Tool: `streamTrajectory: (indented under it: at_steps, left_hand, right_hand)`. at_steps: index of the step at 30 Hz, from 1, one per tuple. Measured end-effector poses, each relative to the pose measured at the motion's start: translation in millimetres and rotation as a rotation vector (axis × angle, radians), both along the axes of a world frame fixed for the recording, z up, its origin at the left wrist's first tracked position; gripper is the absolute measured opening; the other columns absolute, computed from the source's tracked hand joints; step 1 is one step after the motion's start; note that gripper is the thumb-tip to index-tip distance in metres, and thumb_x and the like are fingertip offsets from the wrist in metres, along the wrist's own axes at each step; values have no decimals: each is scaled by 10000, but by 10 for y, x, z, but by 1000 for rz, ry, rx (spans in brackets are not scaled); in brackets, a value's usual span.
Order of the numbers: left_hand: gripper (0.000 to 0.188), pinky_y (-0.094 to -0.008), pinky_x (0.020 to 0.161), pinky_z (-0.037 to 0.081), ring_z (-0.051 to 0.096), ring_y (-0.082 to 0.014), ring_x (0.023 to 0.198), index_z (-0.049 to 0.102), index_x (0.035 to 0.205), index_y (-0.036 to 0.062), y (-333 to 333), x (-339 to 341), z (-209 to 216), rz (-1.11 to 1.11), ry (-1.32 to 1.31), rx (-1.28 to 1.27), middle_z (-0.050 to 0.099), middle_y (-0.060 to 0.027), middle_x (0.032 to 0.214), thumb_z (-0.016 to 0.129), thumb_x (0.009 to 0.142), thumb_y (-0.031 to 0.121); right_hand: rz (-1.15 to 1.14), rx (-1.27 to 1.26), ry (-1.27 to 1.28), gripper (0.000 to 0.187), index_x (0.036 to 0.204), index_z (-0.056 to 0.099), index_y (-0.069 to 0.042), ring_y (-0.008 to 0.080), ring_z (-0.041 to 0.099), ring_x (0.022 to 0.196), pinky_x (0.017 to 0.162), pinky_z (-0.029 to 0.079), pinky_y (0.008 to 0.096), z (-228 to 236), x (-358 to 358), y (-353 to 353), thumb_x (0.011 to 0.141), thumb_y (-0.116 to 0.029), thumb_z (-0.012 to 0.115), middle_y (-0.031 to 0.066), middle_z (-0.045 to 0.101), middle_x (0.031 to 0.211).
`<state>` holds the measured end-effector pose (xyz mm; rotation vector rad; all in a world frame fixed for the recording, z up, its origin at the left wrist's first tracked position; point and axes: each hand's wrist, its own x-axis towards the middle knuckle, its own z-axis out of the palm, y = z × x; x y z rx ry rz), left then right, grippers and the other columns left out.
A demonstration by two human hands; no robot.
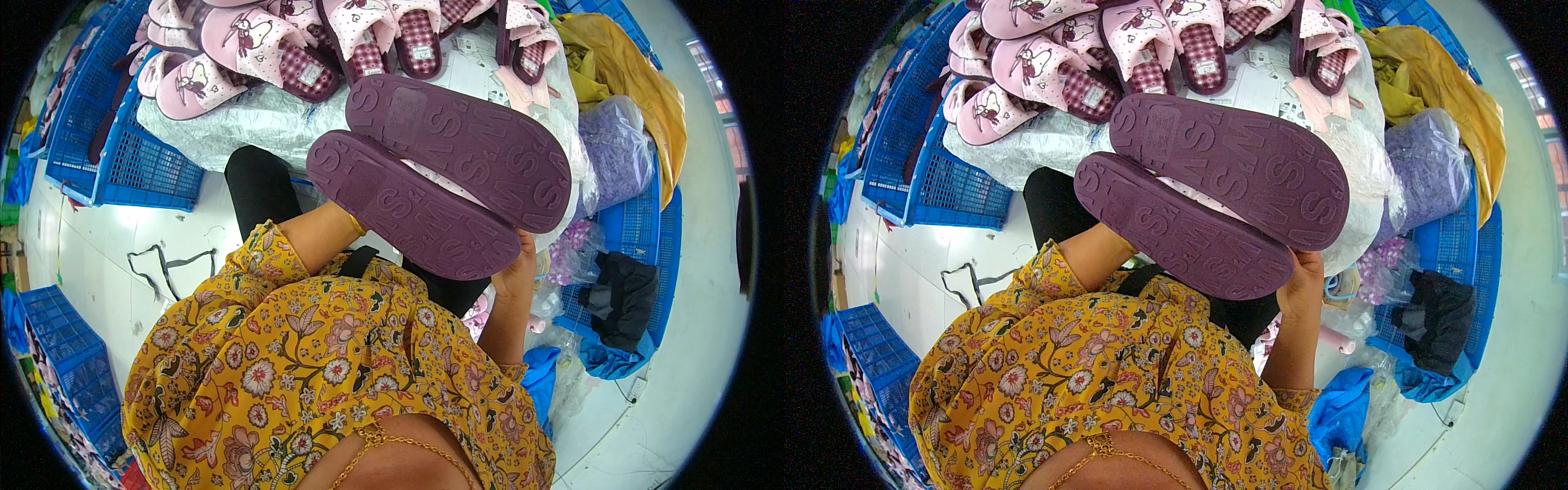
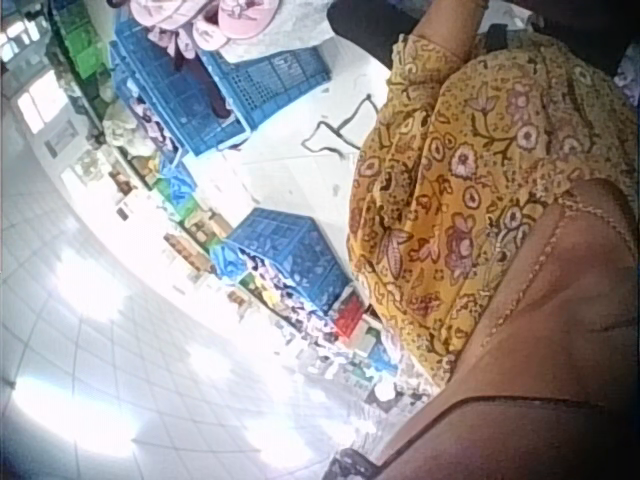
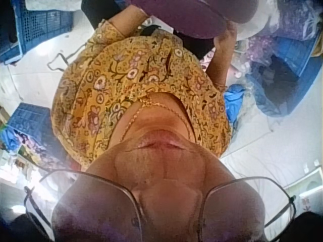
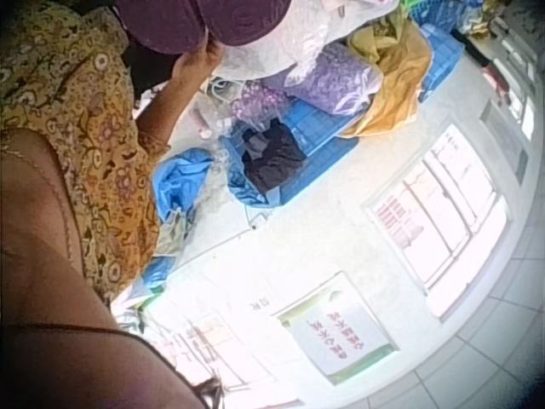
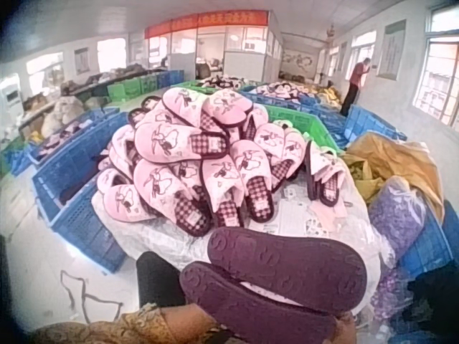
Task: The person sits on the floor and repeatedly picks up pairs of pink slippers, attaches small white tags to them, and places them back on a pile. The person handles the slippers and tags by hand throughout the clip.
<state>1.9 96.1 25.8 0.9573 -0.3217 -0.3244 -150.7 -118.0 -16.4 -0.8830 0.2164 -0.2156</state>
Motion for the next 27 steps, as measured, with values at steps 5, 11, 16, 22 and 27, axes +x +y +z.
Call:
streamTrajectory:
  at_steps: [5, 11, 16, 22, 27]
  left_hand:
    - [173, -338, 839, 515, 623, -237, 1046, 655, 963, 68, -4, 1, 5, -3, -1, 6, 636, -87, 1145, 668, 797, 23]
    - [163, -340, 835, 516, 625, -234, 1042, 655, 956, 68, -15, 5, -6, -2, -1, 15, 638, -85, 1142, 668, 798, 27]
    - [155, -341, 832, 518, 626, -232, 1039, 654, 949, 69, -27, -3, -13, -4, -2, 18, 640, -83, 1140, 669, 800, 30]
    - [146, -343, 828, 520, 628, -229, 1036, 654, 942, 69, -30, 1, 2, -8, -17, 38, 643, -81, 1137, 669, 801, 35]
    - [138, -344, 825, 521, 630, -226, 1033, 654, 936, 70, 3, 131, 112, -18, -178, 231, 644, -79, 1134, 670, 802, 38]
  right_hand:
    - [10, -3, -7, 285, 1214, 594, 29, 246, 653, 1039, 893, 540, 349, -59, -22, -37, 933, 44, 547, 169, 638, 1211]
    - [20, -15, -5, 294, 1222, 592, 18, 239, 649, 1048, 905, 535, 350, -113, -26, -69, 934, 47, 544, 162, 633, 1223]
    - [12, -28, -7, 285, 1213, 602, 14, 233, 648, 1045, 907, 531, 344, -145, -32, -80, 933, 36, 559, 154, 642, 1212]
    - [-8, -31, 13, 249, 1178, 615, 13, 215, 651, 1016, 893, 526, 325, -107, -21, -47, 933, 20, 573, 142, 655, 1174]
    - [-95, -202, 153, 74, 988, 607, -21, 143, 600, 883, 836, 476, 273, -41, 23, -2, 918, 4, 604, 81, 644, 1009]
